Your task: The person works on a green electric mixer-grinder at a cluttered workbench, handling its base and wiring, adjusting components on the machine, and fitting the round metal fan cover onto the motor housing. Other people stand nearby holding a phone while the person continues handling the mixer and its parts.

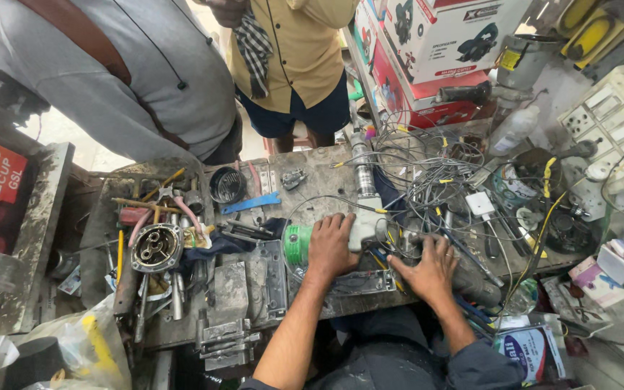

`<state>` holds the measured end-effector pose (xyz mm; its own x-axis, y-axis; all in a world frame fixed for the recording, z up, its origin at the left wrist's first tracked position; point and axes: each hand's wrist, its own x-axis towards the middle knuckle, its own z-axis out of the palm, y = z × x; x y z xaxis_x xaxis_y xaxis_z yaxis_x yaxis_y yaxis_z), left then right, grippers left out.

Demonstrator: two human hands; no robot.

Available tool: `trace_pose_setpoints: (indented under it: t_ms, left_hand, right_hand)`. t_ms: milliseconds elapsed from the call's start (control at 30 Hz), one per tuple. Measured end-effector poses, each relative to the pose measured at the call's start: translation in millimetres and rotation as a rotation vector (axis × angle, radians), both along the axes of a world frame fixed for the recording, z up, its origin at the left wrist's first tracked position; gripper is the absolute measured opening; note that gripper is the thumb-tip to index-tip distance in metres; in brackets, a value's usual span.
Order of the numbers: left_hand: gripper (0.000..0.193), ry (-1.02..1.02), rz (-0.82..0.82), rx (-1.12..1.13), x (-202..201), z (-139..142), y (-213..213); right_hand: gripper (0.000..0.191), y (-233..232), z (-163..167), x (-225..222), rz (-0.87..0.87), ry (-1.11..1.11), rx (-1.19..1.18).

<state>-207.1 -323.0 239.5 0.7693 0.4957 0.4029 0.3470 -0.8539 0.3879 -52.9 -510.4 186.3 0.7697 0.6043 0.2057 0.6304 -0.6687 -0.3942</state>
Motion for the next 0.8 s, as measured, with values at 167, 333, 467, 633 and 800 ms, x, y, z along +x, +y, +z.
trace_pose_setpoints:
  t_ms: [167, 333, 467, 633, 800]
  left_hand:
    - [0.079, 0.023, 0.006, 0.020, 0, -2, 1]
    - [0.077, 0.010, 0.003, 0.007, -1, -3, 2]
    - [0.076, 0.031, 0.007, 0.006, -1, -3, 2]
    - [0.077, -0.014, -0.002, 0.011, -3, -1, 1]
    - [0.077, 0.006, -0.004, -0.012, -4, 2, 2]
  right_hand:
    - [0.083, 5, -3, -7, -0.047, -0.055, 0.025]
    - [0.075, 12, 5, -9, -0.066, -0.019, -0.013]
    - [0.082, 19, 12, -7, -0.069, -0.029, -0.072]
    - [0.087, 26, 16, -6, -0.064, -0.094, -0.076]
    - [0.085, 25, 17, -7, -0.077, -0.033, -0.084]
